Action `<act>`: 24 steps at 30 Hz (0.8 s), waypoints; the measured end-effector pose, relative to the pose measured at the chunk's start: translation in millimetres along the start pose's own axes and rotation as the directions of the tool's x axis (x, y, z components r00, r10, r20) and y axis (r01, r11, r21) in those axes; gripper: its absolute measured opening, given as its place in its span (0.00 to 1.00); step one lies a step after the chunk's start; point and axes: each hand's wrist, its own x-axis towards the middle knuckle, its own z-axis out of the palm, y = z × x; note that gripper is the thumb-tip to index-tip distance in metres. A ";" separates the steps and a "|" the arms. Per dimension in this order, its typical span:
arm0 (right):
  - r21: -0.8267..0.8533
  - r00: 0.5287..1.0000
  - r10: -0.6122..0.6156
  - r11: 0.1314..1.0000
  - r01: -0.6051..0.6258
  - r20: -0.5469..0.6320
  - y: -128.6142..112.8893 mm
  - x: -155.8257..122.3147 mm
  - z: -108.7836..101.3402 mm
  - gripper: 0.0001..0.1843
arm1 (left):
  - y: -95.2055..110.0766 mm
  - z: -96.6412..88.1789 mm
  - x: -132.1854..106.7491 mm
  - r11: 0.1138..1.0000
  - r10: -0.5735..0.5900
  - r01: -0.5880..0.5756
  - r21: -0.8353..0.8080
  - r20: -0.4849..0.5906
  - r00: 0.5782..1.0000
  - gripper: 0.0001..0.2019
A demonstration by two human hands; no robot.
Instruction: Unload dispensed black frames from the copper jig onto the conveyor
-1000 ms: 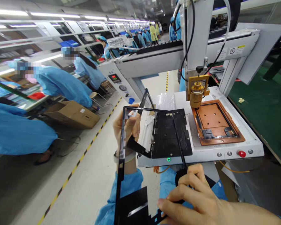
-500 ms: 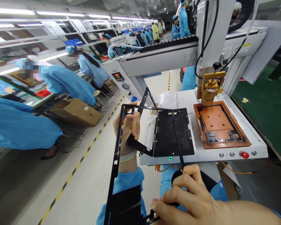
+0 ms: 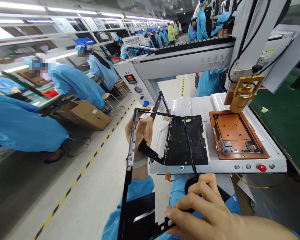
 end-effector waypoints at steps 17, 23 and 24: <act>0.054 0.997 0.065 0.996 -0.067 0.034 -1.5 -6.3 -1.1 0.05 | -10.1 -1.8 3.0 0.993 0.105 -0.105 -0.058 0.000 0.994 0.42; 0.042 0.997 0.071 0.997 -0.072 0.014 -2.9 -3.8 0.6 0.05 | -8.9 -2.3 5.1 0.990 0.121 -0.117 -0.074 0.049 0.991 0.30; 0.045 0.997 0.076 0.996 -0.076 0.011 -3.0 -3.0 1.0 0.05 | -8.1 -1.9 5.6 0.991 0.120 -0.115 -0.073 0.067 0.991 0.25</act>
